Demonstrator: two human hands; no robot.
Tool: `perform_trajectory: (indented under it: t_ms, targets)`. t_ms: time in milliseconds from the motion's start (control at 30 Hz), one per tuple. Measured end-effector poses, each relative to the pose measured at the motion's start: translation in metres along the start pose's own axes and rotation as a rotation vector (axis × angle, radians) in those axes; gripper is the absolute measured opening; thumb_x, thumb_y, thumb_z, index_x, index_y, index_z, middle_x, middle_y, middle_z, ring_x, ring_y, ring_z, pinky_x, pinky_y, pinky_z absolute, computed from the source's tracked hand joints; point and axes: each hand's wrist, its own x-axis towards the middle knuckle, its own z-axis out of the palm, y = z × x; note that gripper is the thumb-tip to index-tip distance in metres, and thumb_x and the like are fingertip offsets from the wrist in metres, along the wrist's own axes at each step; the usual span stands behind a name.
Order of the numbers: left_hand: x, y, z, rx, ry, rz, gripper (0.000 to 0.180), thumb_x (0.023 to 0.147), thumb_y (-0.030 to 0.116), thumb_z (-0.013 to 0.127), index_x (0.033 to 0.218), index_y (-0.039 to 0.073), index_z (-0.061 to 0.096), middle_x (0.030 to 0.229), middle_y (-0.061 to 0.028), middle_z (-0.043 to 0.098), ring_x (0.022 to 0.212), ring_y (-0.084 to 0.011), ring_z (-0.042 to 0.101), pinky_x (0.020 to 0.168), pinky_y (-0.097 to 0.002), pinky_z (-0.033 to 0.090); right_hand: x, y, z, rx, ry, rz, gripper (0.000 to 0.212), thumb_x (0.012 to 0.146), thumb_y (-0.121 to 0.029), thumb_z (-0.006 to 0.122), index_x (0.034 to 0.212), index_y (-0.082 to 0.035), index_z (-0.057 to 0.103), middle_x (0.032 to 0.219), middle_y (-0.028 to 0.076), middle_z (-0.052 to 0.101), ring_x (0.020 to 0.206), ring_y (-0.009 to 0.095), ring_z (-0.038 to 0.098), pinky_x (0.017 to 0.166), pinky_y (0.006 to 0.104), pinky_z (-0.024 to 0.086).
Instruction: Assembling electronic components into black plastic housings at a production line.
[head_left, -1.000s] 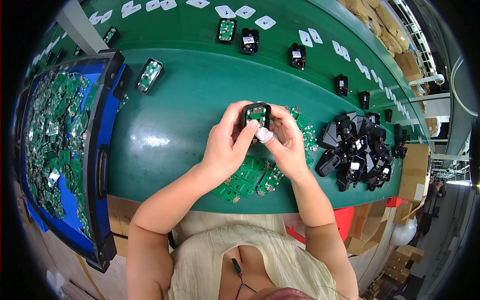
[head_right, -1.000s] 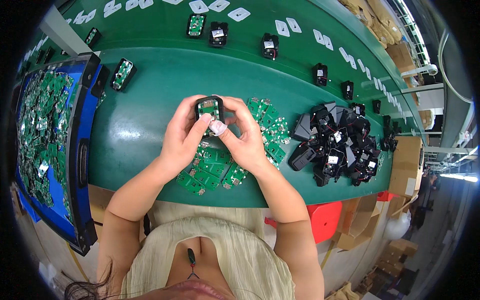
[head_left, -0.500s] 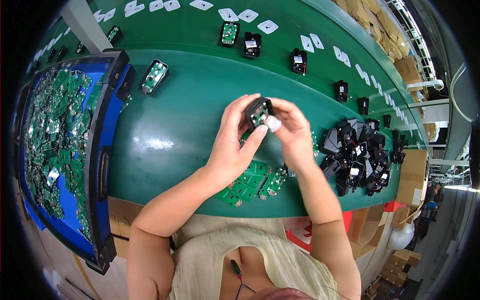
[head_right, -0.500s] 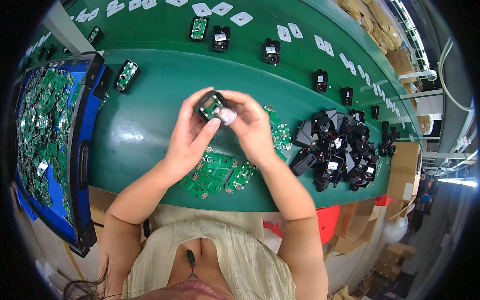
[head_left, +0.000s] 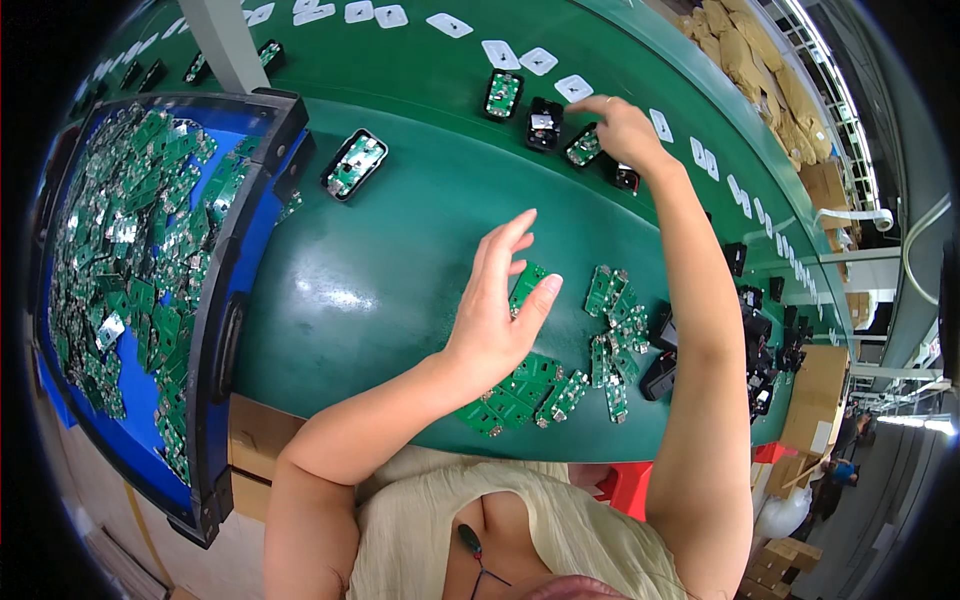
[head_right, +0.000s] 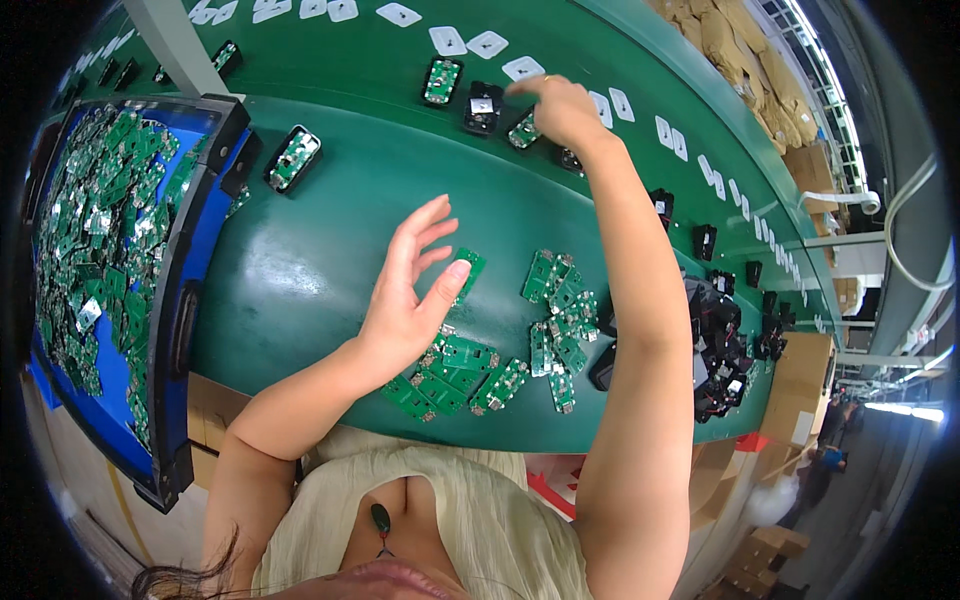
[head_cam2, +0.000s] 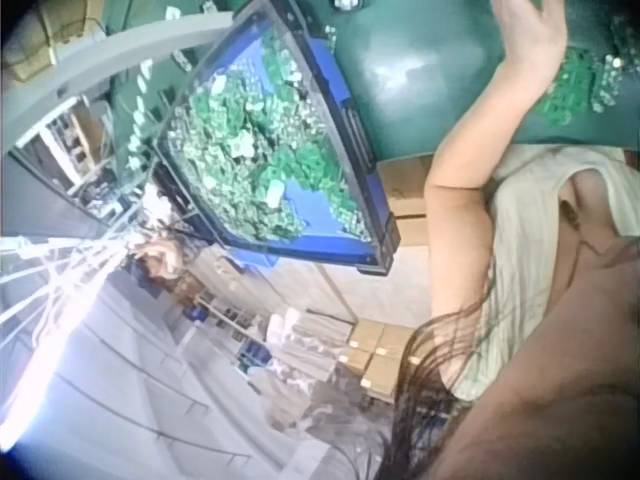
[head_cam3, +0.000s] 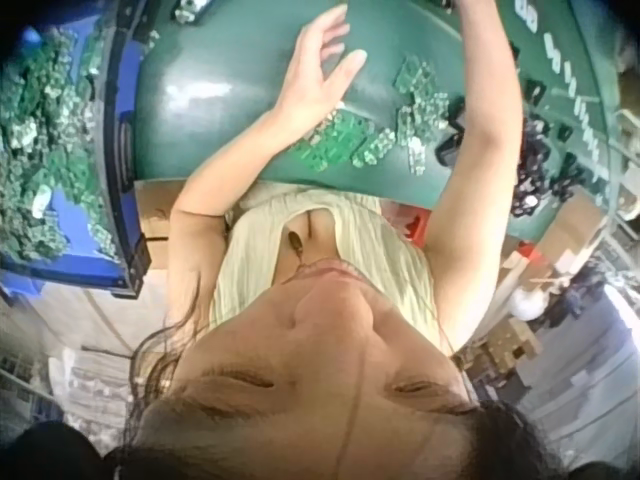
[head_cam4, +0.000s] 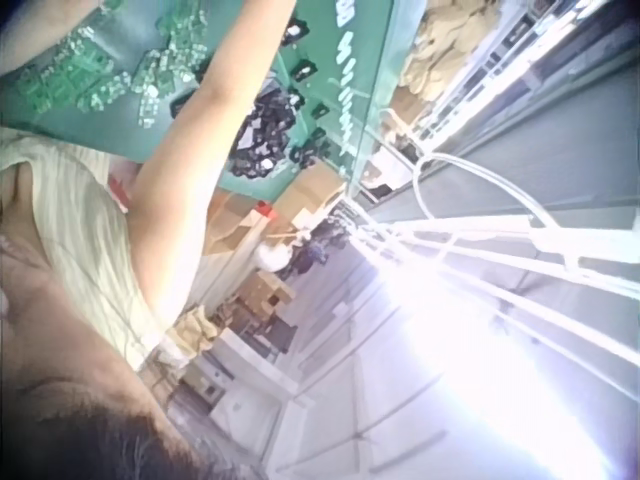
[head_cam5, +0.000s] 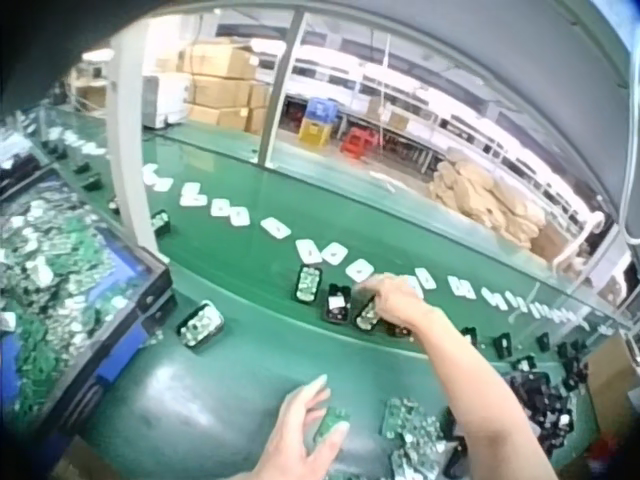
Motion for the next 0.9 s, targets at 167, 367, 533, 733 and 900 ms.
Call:
perform_trajectory:
  t_ms: [167,367,533,733,900]
  targets:
    - [-0.001,0.002,-0.002,0.008,0.016,0.033,0.049,0.089,0.012,0.052,0.131,0.002,0.03,0.13,-0.0151,0.036,0.117,-0.0249,0.044,0.094,-0.0364,0.04,0.022,-0.026,0.007,-0.055,0.046,0.178,0.03,0.081,-0.033,0.058,0.104,-0.014,0.063,0.102,0.01,0.063,0.097,0.027,0.058,0.081,0.0393,0.045]
    - [0.009,-0.004,-0.006,0.066,0.116,0.148,0.044,0.087,0.011,0.053,0.126,0.004,0.036,0.123,-0.0175,0.041,0.108,-0.028,0.048,0.083,-0.035,0.045,0.006,-0.034,0.011,0.223,0.168,0.183,0.017,0.079,-0.022,0.059,0.091,-0.011,0.064,0.085,0.008,0.065,0.089,0.026,0.059,0.075,0.0387,0.046]
    - [0.019,0.001,-0.018,0.33,0.293,0.242,0.052,0.082,0.011,0.059,0.129,0.005,0.036,0.12,-0.0176,0.044,0.101,-0.0279,0.051,0.076,-0.0332,0.048,-0.057,-0.08,-0.027,-0.068,0.532,-0.492,0.019,0.068,-0.008,0.06,0.086,-0.014,0.062,0.075,0.0,0.061,0.073,0.021,0.054,0.063,0.0343,0.042]
    - [0.027,-0.015,-0.022,0.001,0.119,-0.085,0.043,0.078,-0.001,0.054,0.119,0.001,0.041,0.106,-0.0155,0.051,0.088,-0.0229,0.059,0.063,-0.0294,0.053,-0.115,-0.11,-0.025,0.039,0.516,-0.559,0.028,0.063,-0.005,0.059,0.091,-0.012,0.06,0.078,-0.003,0.061,0.077,0.018,0.053,0.063,0.0308,0.04]
    - [0.031,-0.004,-0.027,-0.611,0.204,-0.398,0.027,0.083,0.0,0.051,0.109,-0.001,0.046,0.104,-0.0129,0.054,0.09,-0.0215,0.058,0.078,-0.0335,0.053,-0.152,-0.089,0.004,0.065,0.182,-0.401,0.031,0.069,-0.002,0.06,0.099,-0.009,0.058,0.105,0.003,0.057,0.093,0.023,0.052,0.076,0.0351,0.043]
